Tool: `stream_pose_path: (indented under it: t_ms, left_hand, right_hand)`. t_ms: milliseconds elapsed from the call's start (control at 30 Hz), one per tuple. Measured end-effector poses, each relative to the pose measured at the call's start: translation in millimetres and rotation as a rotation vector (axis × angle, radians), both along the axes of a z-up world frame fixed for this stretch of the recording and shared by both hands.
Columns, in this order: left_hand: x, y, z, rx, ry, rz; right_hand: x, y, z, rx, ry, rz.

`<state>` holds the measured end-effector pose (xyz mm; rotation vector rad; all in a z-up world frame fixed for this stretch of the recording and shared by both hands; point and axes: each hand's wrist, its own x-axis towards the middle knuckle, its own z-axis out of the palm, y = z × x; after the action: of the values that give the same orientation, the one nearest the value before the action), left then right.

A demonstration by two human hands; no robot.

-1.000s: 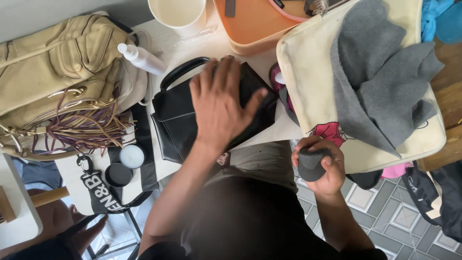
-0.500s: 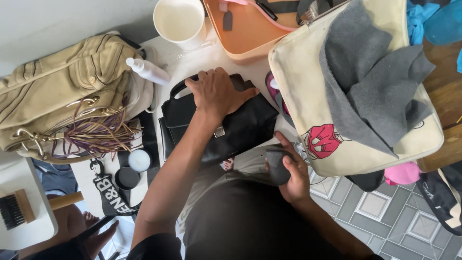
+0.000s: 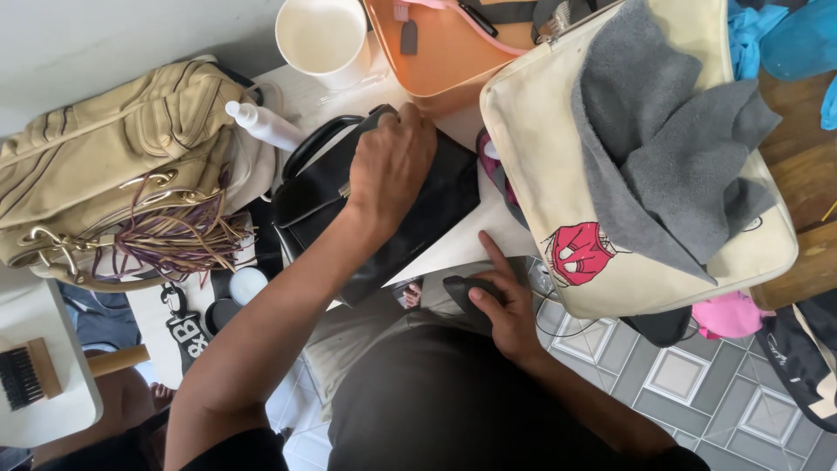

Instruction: The person cleans a black handbag using a small sponge and a white cream. They repeatedly dip the sponge into the cream and wipe the exterior, interior, and handle of the bag. The person rotates the bag to access different sides and continues wiping until the end of the clip.

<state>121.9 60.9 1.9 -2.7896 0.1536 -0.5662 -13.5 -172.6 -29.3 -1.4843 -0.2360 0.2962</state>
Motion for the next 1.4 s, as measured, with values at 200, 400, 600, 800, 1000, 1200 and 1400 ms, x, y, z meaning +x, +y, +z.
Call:
stream_pose_path:
  t_ms: [200, 400, 600, 800, 1000, 1200, 1400]
  left_hand:
    - [-6, 13, 6, 0.212, 0.055, 0.023]
    - [-3, 28, 10, 0.127, 0.309, 0.246]
    - [-10, 34, 11, -0.096, 0.283, 0.345]
    - [-31, 26, 17, -0.473, 0.311, 0.326]
    - [-49, 20, 69, -0.719, 0.284, 0.193]
    - [-77, 5, 105, -0.948, 0.21, 0.246]
    - [-73, 16, 154, -1.059, 0.421, 0.274]
  right_hand:
    - [45, 19, 25, -0.166, -0.124, 0.088]
    - [78, 43, 1, -0.135, -0.054, 0.013]
    - [77, 44, -23, -0.136, 0.078, -0.016]
    - [67, 46, -14, -0.115, 0.021, -0.06]
    - [50, 43, -11, -0.076, 0.007, -0.126]
    - [25, 35, 26, -0.064, -0.162, -0.115]
    - [8, 39, 66, 0.046, -0.345, -0.02]
